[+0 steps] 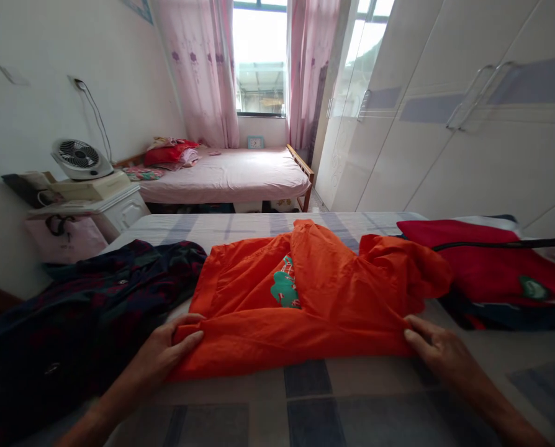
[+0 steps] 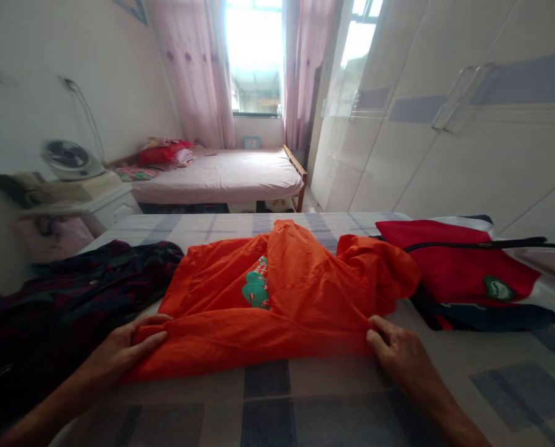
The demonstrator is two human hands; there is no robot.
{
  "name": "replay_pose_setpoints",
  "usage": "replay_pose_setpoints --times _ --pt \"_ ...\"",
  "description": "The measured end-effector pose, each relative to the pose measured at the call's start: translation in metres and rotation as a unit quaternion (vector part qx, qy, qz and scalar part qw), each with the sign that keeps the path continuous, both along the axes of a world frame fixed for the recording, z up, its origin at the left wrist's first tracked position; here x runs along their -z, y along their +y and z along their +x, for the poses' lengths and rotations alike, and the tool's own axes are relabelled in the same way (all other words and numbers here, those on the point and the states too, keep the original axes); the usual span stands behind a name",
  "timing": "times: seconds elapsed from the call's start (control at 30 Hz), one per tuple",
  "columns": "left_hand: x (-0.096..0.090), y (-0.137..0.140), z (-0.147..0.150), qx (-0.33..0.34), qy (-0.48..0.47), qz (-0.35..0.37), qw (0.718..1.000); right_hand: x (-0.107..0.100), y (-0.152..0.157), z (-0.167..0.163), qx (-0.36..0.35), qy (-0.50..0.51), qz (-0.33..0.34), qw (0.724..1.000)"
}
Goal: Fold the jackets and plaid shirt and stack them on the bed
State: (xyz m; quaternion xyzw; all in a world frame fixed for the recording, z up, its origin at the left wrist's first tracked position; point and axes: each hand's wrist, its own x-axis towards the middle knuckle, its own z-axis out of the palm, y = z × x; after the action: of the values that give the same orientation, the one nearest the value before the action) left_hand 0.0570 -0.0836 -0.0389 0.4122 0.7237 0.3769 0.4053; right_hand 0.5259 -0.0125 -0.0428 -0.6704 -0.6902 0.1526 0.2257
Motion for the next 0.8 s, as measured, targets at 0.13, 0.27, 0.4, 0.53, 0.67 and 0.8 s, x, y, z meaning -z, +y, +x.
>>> replay_pose_setpoints --times 0.13,0.27,0.4,0.53,0.67,0.8 --pt "0.001 0.002 -0.003 0.033 0.091 0.033 0.995 -0.006 -0.013 -0.01 0.0 -0.068 0.117 0.991" --pt "-0.015 0.029 -0.013 0.041 0.145 0.072 0.986 -0.029 -0.023 -0.044 -0.093 -0.039 0.231 0.968" --pt "-0.022 0.081 -0.017 0.048 0.208 0.085 0.973 -0.007 -0.022 -0.08 -0.258 -0.031 0.131 0.957" --pt "-0.015 0.122 -0.014 0.03 0.234 0.073 0.969 0.028 -0.017 -0.095 -0.258 -0.05 0.098 0.96" --pt "-0.008 0.135 -0.012 0.032 0.256 0.079 0.963 0.035 -0.017 -0.091 -0.253 -0.046 0.102 0.961" --pt "-0.008 0.141 -0.02 0.005 0.303 0.099 0.948 0.036 -0.017 -0.089 -0.252 -0.043 0.099 0.962"
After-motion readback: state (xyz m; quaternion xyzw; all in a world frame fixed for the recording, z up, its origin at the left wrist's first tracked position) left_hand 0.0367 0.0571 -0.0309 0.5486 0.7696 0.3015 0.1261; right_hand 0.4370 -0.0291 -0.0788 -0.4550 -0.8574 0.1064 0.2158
